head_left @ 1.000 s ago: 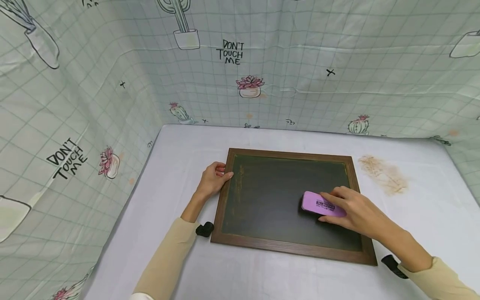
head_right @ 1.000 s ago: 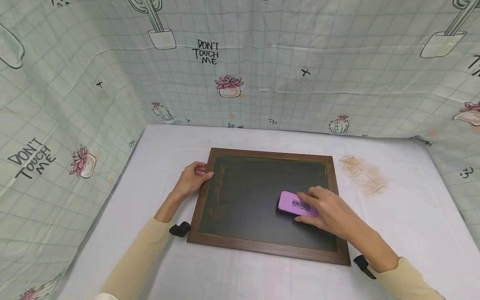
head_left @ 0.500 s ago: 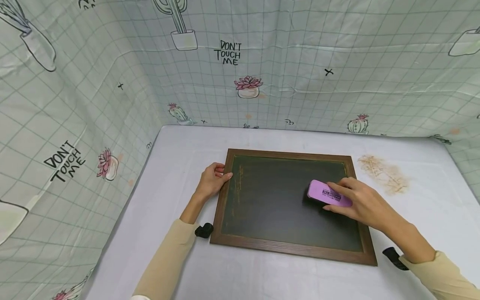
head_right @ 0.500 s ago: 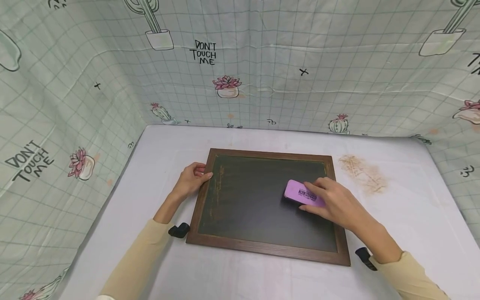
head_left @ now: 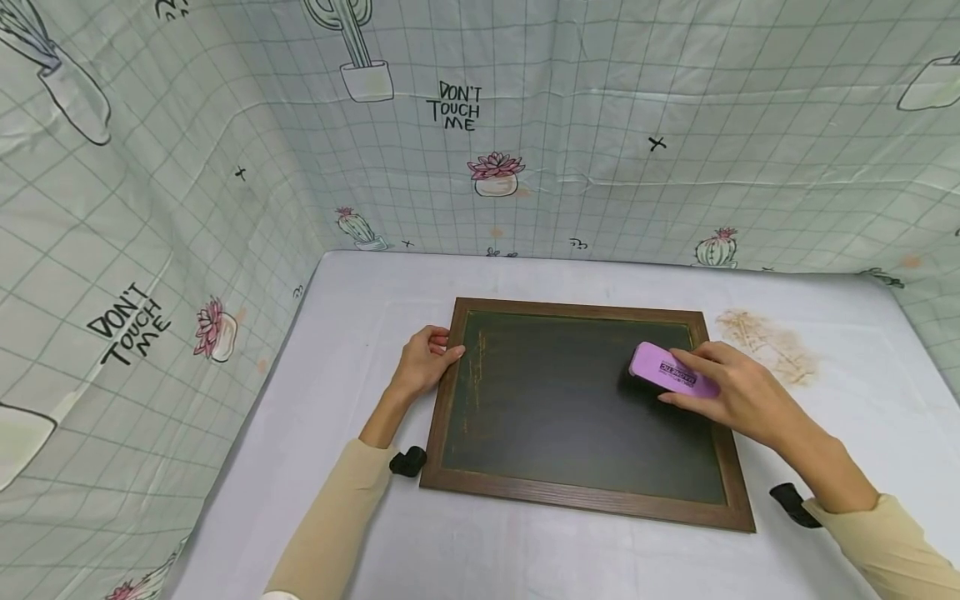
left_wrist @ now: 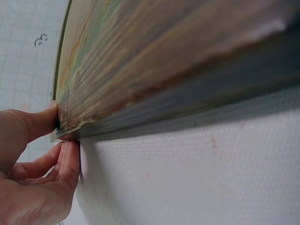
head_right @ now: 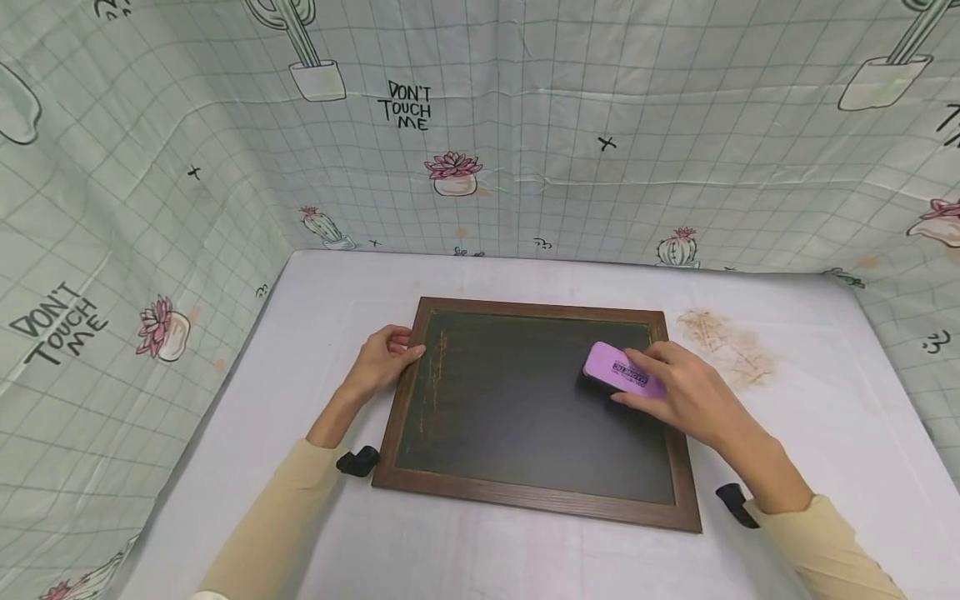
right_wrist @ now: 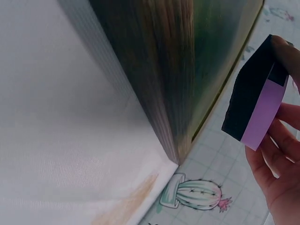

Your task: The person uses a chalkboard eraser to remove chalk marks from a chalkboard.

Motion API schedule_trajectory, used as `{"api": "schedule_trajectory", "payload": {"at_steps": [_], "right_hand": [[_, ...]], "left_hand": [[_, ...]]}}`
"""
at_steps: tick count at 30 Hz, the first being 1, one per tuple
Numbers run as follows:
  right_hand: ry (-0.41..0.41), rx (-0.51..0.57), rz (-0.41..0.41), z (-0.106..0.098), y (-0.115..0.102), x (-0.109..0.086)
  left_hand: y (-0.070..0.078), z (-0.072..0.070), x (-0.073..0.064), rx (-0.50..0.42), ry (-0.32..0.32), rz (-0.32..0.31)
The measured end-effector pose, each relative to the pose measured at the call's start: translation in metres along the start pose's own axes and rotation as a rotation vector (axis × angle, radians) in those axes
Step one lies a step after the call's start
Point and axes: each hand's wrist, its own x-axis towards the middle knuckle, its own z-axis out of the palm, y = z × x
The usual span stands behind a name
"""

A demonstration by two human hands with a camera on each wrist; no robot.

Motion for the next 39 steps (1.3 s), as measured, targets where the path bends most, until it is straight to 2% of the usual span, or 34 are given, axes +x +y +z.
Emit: {"api": "schedule_trajectory", "payload": {"at_steps": [5,27,32,39], "right_hand": [[0.018,-0.025,0.038,-0.003,0.007,-0.001],[0.041,-0.019,0.193,-0.014,0.044,-0.011],[0.075,-0.024,0.223,-0.018,0.054,-0.014],[0.082,-0.058,0.309,-0.024,0.069,-0.022]], "left_hand": [[0.0,0.0,0.0,0.002,0.0,-0.003],[-0.001,0.0,-0.002,-0.003,0.005,-0.016],[-0.002,0.0,-0.001,-0.003,0.009,-0.012],[-0.003,0.0,0.001,-0.011,0.011,0.01]]}}
